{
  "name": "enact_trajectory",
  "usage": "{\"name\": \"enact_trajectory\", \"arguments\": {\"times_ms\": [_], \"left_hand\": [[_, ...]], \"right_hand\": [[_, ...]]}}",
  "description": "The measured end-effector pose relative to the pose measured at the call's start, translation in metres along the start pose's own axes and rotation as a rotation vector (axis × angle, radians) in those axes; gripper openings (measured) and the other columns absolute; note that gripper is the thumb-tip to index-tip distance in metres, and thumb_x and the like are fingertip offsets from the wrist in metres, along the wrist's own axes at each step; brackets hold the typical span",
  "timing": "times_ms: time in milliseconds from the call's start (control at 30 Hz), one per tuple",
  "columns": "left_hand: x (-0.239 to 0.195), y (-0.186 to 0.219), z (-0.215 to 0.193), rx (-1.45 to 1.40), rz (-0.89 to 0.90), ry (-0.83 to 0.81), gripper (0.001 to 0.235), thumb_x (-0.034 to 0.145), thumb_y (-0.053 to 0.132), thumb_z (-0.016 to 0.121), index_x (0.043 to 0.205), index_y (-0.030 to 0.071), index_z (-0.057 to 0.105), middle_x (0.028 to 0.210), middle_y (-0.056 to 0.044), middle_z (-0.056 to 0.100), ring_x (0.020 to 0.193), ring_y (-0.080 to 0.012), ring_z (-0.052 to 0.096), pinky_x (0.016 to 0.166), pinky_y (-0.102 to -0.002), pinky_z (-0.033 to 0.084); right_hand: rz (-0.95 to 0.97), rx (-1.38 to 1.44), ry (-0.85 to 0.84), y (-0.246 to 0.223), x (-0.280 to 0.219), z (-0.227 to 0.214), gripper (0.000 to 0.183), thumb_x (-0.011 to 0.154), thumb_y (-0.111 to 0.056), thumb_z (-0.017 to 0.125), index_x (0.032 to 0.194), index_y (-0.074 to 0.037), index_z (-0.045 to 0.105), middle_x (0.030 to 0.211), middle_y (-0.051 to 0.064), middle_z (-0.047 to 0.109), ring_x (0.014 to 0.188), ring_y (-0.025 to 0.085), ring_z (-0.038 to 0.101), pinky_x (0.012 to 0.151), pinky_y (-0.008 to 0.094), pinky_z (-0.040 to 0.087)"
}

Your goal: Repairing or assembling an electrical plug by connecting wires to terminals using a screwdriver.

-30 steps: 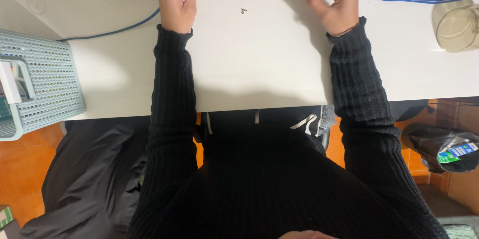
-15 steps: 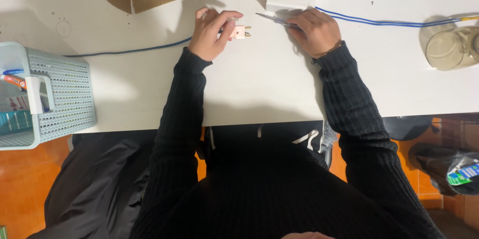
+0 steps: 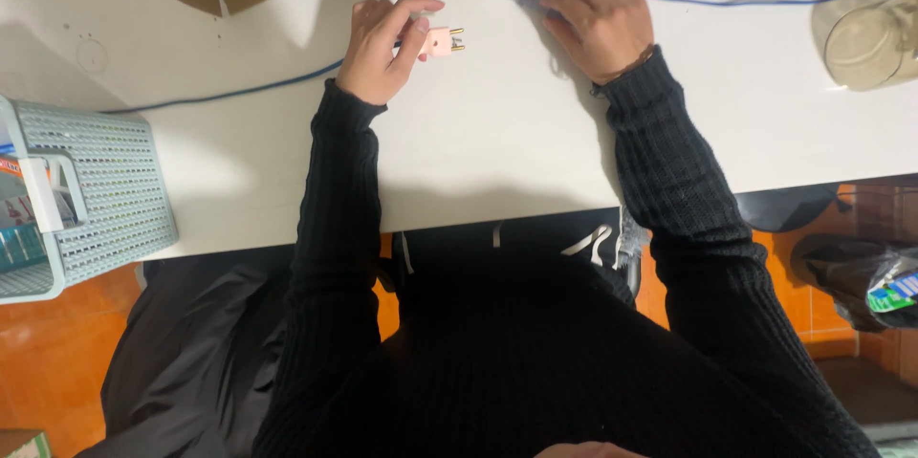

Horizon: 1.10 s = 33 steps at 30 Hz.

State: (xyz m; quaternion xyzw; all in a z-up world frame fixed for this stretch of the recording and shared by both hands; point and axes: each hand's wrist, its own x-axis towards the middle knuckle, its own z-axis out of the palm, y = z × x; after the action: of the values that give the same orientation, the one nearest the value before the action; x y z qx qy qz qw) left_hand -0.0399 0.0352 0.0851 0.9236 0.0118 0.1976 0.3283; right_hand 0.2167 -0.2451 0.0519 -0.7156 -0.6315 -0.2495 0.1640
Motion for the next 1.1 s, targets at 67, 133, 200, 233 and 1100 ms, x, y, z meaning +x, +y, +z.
{"name": "enact_trajectory", "arguments": {"times_ms": [67,133,200,233,1100], "left_hand": [[-0.001,0.003,0.007,-0.003,0.023,-0.007,0.034,0.126,0.021,0.042,0.141,0.014,0.072,0.076,0.009,0.074,0.087,-0.0170,0.066,0.108,-0.041,0.037],[0.005,0.011,0.014,0.002,0.061,0.002,0.034,0.126,0.022,0.042,0.139,0.014,0.073,0.076,0.010,0.075,0.086,-0.0190,0.066,0.103,-0.042,0.038],[0.011,0.024,0.023,-0.206,0.147,0.008,0.030,0.127,0.020,0.048,0.134,0.003,0.072,0.080,-0.004,0.076,0.071,-0.0175,0.081,0.073,-0.031,0.060],[0.012,0.029,0.027,-0.199,0.152,0.017,0.030,0.127,0.020,0.048,0.134,0.003,0.072,0.080,-0.004,0.076,0.071,-0.0175,0.081,0.073,-0.031,0.060],[-0.007,-0.020,0.055,0.011,0.167,-0.227,0.031,0.100,0.042,0.093,0.122,0.023,0.081,0.065,0.008,0.053,0.072,-0.0169,0.064,0.098,-0.043,0.048]], "right_hand": [[-0.016,0.061,0.067,-0.010,0.002,-0.003,0.017,0.119,-0.032,0.087,0.124,-0.016,0.090,0.121,0.000,0.084,0.096,0.024,0.066,0.085,0.039,0.043],[-0.045,0.109,0.147,-0.027,0.016,-0.010,0.031,0.127,-0.039,0.075,0.124,-0.012,0.090,0.115,0.005,0.079,0.096,0.029,0.061,0.085,0.043,0.039],[-0.050,0.496,0.158,-0.056,0.037,-0.017,0.053,0.115,-0.052,0.070,0.128,-0.002,0.078,0.139,0.021,0.076,0.136,0.040,0.068,0.111,0.054,0.057],[-0.060,0.492,0.164,-0.058,0.034,-0.016,0.053,0.115,-0.052,0.070,0.128,-0.002,0.078,0.139,0.021,0.076,0.136,0.040,0.068,0.111,0.054,0.057],[-0.065,0.571,-0.032,-0.065,0.007,0.017,0.039,0.102,-0.044,0.092,0.118,-0.009,0.084,0.107,0.006,0.067,0.091,0.025,0.066,0.093,0.041,0.044]]}}
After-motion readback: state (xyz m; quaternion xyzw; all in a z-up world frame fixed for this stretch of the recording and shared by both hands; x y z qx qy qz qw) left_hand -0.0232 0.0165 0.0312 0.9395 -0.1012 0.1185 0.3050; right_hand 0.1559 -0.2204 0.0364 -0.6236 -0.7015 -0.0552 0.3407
